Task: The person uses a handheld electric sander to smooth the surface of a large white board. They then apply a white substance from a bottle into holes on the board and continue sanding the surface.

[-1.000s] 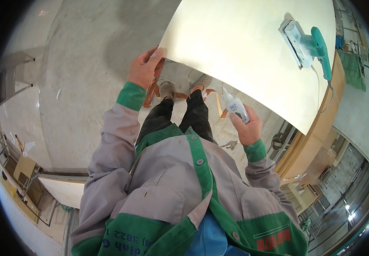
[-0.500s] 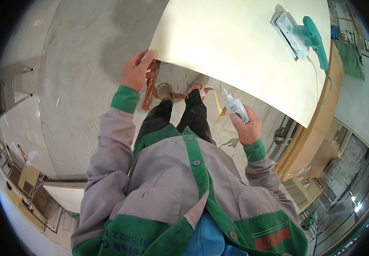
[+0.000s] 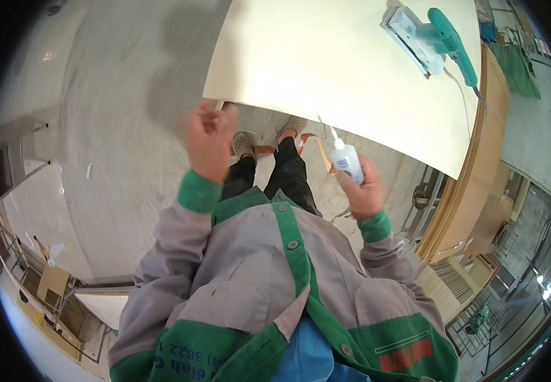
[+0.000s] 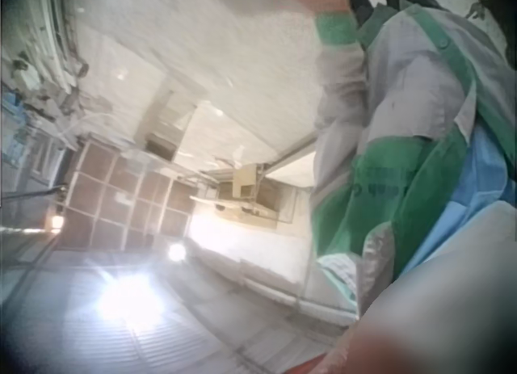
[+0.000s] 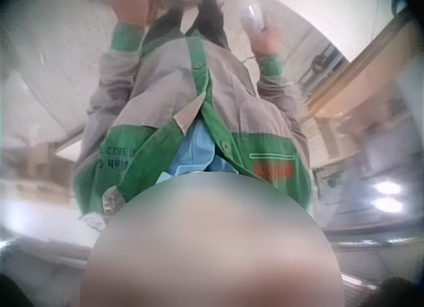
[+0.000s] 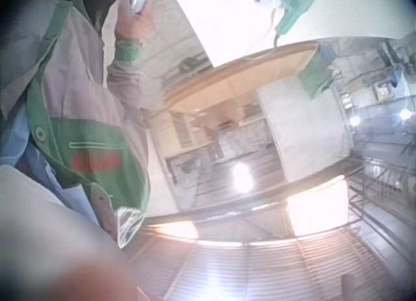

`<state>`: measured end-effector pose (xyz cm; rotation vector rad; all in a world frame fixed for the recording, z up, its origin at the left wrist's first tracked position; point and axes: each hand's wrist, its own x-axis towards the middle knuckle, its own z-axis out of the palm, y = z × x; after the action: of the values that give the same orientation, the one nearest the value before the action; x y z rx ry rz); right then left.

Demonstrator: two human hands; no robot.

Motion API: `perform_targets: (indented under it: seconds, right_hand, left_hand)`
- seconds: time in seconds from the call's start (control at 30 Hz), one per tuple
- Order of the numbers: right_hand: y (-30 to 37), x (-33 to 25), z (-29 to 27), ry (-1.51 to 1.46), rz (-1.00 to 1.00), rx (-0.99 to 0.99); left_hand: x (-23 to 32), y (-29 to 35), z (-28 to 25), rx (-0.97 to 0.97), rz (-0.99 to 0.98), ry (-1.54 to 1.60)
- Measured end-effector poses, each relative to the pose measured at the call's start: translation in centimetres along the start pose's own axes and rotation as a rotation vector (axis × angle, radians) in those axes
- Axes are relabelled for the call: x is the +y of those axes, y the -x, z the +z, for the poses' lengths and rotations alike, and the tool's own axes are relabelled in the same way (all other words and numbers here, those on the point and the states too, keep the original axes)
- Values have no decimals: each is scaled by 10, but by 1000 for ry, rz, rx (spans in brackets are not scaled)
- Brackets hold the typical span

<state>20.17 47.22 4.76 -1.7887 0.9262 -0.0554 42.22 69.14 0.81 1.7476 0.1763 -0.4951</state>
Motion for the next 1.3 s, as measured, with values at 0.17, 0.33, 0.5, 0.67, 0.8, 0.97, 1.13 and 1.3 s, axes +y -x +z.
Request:
perform_targets:
  seconds: [0.17, 0.33, 0.5, 0.67, 0.8, 0.97, 1.13, 1.3]
  right_hand:
    - [-13, -28, 43, -227, -192, -112]
    - [-53, -55, 1, 235, -510, -81]
    - [-194, -85, -184, 888, -576, 458]
    - [-308, -116, -265, 827, -246, -83]
    - [-347, -124, -267, 549, -111, -443]
    - [-341, -101, -273, 469, -180, -509]
    - [-284, -69, -240, 160, -249, -482]
    - [-194, -76, -205, 601, -335, -730]
  left_hand:
    - [37, 62, 45, -590, 127, -153]
    - [65, 5, 82, -613, 297, -96]
    - [92, -119, 120, -226, 649, -425]
    - [99, -179, 170, 93, 541, -456]
    - [86, -141, 210, 458, 479, -350]
    - [96, -21, 284, 336, 643, -69]
    - [144, 33, 342, 136, 844, -80]
    - [131, 41, 310, -241, 616, -403]
